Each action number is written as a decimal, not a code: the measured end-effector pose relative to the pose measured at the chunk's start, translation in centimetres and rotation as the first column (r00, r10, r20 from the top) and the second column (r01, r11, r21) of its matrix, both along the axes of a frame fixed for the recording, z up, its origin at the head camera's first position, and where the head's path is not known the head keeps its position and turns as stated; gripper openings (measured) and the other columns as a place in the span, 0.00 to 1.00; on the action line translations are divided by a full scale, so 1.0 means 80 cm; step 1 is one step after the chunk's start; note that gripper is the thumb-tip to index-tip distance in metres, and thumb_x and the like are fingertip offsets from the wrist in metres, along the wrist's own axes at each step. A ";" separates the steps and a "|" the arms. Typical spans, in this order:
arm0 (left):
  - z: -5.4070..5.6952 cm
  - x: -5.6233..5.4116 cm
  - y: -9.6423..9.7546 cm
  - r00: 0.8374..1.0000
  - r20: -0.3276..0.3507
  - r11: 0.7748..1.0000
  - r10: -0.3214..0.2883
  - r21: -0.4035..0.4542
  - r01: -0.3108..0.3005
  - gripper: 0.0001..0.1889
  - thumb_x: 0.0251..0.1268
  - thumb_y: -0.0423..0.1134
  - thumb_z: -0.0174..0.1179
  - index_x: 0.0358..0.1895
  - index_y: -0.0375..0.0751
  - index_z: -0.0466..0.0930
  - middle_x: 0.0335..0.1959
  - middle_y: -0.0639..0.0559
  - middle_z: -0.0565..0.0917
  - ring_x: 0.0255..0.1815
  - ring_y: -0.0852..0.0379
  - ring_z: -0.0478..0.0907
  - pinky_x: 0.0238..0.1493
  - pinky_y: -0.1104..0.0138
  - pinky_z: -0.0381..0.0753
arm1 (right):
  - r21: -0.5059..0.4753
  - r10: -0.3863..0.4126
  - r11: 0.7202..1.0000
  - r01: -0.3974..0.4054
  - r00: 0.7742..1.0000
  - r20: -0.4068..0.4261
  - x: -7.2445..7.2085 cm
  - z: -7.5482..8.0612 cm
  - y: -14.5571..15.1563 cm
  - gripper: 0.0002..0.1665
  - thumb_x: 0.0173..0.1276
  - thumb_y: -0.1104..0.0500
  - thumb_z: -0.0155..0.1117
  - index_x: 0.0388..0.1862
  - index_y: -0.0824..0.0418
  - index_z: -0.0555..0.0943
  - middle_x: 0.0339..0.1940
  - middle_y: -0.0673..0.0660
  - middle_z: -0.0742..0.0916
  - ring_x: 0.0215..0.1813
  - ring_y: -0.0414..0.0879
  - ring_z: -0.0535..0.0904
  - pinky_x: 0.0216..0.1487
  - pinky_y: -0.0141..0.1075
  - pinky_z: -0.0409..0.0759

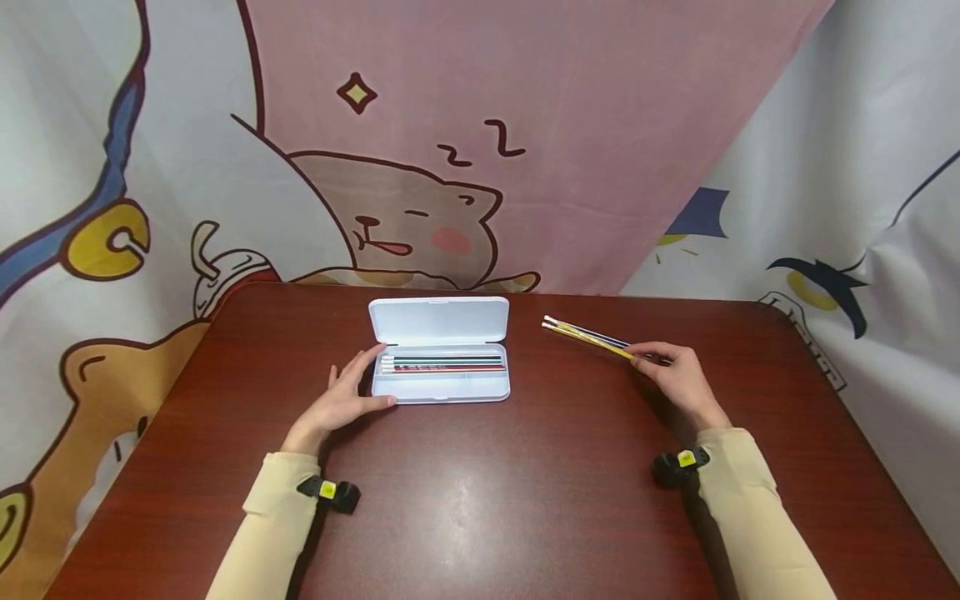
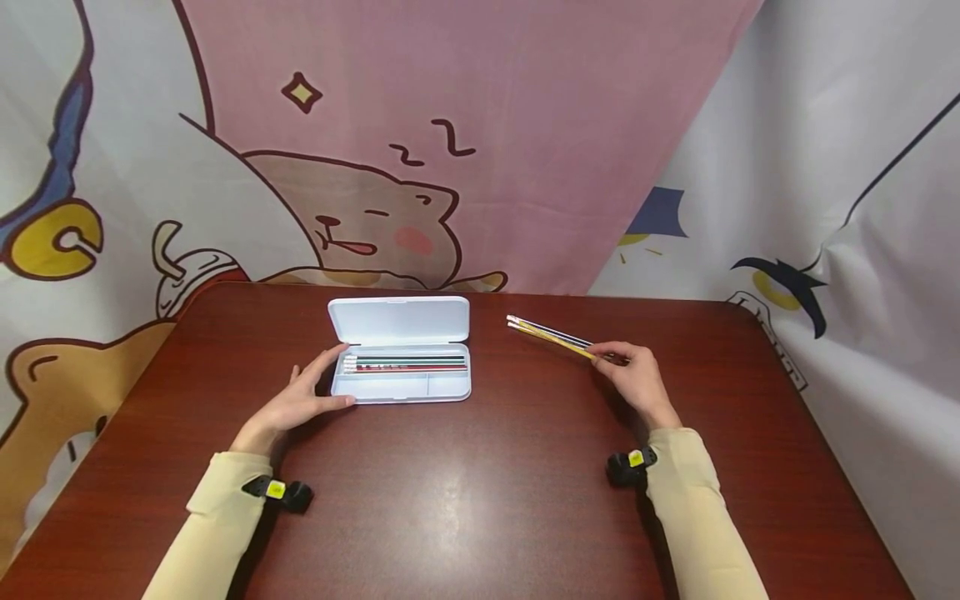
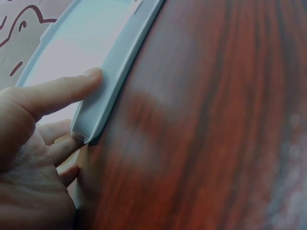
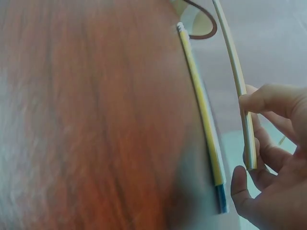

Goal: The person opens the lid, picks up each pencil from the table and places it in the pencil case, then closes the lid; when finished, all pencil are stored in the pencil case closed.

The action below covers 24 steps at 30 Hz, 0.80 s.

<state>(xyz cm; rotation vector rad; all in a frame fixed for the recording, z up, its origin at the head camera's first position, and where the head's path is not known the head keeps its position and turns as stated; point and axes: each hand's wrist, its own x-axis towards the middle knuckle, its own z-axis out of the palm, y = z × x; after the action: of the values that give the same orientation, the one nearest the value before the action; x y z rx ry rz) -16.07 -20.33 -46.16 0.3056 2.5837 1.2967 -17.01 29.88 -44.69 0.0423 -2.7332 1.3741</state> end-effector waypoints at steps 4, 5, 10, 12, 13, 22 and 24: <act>0.001 0.001 0.000 1.000 0.005 1.000 0.006 0.000 -0.006 0.47 0.54 0.42 0.70 0.75 0.41 0.52 0.74 0.31 0.51 0.76 0.36 0.36 0.68 0.44 0.20 | -0.016 0.030 0.999 -0.030 1.000 -0.008 0.000 0.008 -0.006 0.12 0.67 0.64 0.64 0.48 0.67 0.84 0.46 0.65 0.84 0.41 0.48 0.74 0.35 0.25 0.72; 0.001 0.001 0.000 1.000 0.003 1.000 0.004 0.000 -0.004 0.47 0.54 0.42 0.70 0.75 0.41 0.53 0.74 0.31 0.51 0.76 0.35 0.36 0.68 0.43 0.20 | -0.016 0.036 0.999 -0.036 0.999 -0.011 0.000 0.009 -0.008 0.12 0.67 0.64 0.64 0.48 0.67 0.84 0.47 0.65 0.84 0.42 0.47 0.75 0.36 0.25 0.72; 0.002 0.001 0.000 1.000 -0.004 1.000 -0.001 -0.005 0.001 0.46 0.54 0.43 0.70 0.74 0.40 0.53 0.74 0.31 0.51 0.76 0.35 0.37 0.67 0.43 0.20 | -0.018 0.067 0.998 -0.068 0.998 -0.017 0.009 0.031 -0.026 0.12 0.66 0.68 0.63 0.47 0.71 0.83 0.46 0.68 0.83 0.41 0.51 0.73 0.34 0.26 0.72; 0.002 0.001 0.001 1.000 -0.005 1.000 -0.002 -0.006 0.002 0.46 0.54 0.43 0.70 0.74 0.40 0.53 0.74 0.31 0.52 0.75 0.35 0.37 0.67 0.43 0.20 | -0.016 0.078 0.997 -0.078 0.997 -0.018 0.010 0.033 -0.030 0.12 0.66 0.69 0.63 0.47 0.72 0.83 0.45 0.68 0.83 0.40 0.52 0.71 0.32 0.27 0.70; 0.003 0.001 0.000 1.000 -0.006 1.000 -0.002 -0.005 0.002 0.46 0.54 0.43 0.70 0.74 0.41 0.53 0.74 0.31 0.52 0.75 0.35 0.37 0.67 0.43 0.20 | -0.013 0.084 0.996 -0.084 0.996 -0.021 0.010 0.034 -0.032 0.12 0.66 0.69 0.63 0.48 0.71 0.83 0.45 0.68 0.83 0.40 0.52 0.71 0.32 0.27 0.70; 0.000 0.004 0.000 0.998 -0.062 0.999 -0.015 0.041 0.018 0.47 0.53 0.51 0.69 0.74 0.43 0.54 0.73 0.29 0.52 0.75 0.34 0.38 0.66 0.43 0.18 | -0.018 0.126 0.992 -0.127 0.991 -0.045 -0.006 0.007 -0.041 0.12 0.65 0.67 0.65 0.47 0.65 0.85 0.45 0.62 0.85 0.49 0.51 0.76 0.44 0.31 0.72; 0.000 0.005 0.000 0.998 -0.059 0.999 -0.017 0.044 0.019 0.47 0.53 0.51 0.69 0.74 0.44 0.54 0.73 0.29 0.52 0.75 0.34 0.37 0.66 0.43 0.17 | -0.029 0.137 0.990 -0.139 0.989 -0.046 -0.007 0.006 -0.047 0.11 0.65 0.67 0.66 0.46 0.65 0.86 0.45 0.62 0.86 0.50 0.51 0.77 0.45 0.32 0.72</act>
<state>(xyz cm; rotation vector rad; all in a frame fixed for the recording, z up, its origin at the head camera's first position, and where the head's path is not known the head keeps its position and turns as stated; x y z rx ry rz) -15.71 -20.36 -46.17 0.3800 2.5968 1.3606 -17.57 26.13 -44.23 0.2614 -2.7166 1.4325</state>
